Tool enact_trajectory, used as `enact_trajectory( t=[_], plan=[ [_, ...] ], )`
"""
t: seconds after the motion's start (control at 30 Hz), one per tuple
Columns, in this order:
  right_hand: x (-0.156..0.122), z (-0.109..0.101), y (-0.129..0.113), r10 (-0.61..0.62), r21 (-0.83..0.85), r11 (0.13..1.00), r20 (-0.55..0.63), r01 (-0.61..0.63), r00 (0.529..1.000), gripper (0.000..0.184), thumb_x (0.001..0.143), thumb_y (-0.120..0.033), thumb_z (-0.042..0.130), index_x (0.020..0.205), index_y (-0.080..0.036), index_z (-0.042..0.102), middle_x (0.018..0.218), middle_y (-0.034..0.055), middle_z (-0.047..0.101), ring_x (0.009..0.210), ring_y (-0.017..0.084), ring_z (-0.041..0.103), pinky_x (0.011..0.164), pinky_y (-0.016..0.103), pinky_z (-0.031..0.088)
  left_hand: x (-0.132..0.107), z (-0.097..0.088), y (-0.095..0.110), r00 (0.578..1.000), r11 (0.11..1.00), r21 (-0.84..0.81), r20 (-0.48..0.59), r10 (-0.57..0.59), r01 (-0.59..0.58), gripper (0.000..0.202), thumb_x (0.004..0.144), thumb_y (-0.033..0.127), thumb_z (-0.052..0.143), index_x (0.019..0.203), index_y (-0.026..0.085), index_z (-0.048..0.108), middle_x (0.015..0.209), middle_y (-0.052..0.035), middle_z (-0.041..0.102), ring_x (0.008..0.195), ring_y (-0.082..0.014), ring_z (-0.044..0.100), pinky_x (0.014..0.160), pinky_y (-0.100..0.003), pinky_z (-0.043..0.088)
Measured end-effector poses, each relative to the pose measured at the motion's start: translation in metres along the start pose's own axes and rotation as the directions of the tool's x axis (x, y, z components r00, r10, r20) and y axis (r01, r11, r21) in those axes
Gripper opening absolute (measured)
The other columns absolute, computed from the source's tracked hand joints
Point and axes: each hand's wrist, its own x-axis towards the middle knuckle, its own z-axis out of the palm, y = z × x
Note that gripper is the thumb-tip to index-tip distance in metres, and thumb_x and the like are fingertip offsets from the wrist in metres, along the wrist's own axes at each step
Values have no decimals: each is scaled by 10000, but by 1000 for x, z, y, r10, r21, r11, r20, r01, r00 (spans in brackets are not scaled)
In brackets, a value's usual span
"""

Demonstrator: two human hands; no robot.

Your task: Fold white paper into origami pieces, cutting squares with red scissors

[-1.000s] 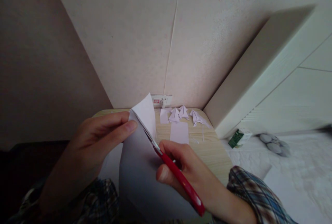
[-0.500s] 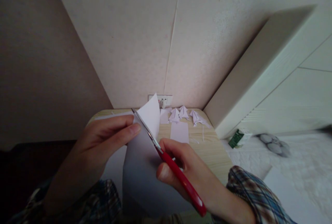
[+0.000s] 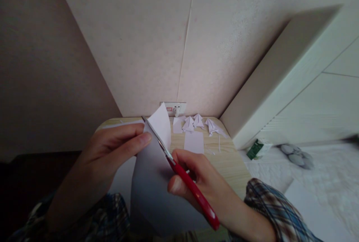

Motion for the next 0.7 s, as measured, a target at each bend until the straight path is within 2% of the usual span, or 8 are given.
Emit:
enact_trajectory(
  t=[0.1,0.3,0.47,0.57,0.7],
  plan=[
    [-1,0,0,-1,74,997,16,-1,1000,552,787,-739,408,683,-218,557,630,17,521,565,166,477,493,261,423,0,1,0,1000,1000,-10,2,-9,9,333,879,327,492,580,180,497,548,49,420,512,-85,408,432,-195,307],
    [-2,0,0,6,121,993,30,-10,1000,526,799,-712,435,697,-210,552,622,0,521,558,152,483,524,257,448,1,1,2,1000,1000,7,-6,-21,21,341,873,336,487,568,183,490,543,39,425,510,-98,420,426,-201,315],
    [-1,0,2,18,124,992,37,-22,999,553,782,-734,435,698,-199,552,642,7,529,599,160,497,537,259,427,1,1,1,1000,1000,-2,0,-30,30,333,873,339,493,583,178,525,542,43,424,504,-94,410,424,-202,308],
    [0,0,0,21,127,992,54,-28,998,562,787,-735,424,693,-194,545,635,11,517,599,160,489,532,262,411,1,0,0,1000,1000,-3,-4,-10,10,347,878,323,497,564,178,492,539,51,405,505,-83,396,432,-196,302],
    [0,0,-4,8,102,995,12,-9,1000,541,776,-728,451,653,-209,542,605,15,506,553,158,462,469,256,386,1,0,-2,1000,1000,13,1,10,-10,369,889,324,490,552,180,444,544,55,397,514,-80,396,445,-196,302]
  ],
)
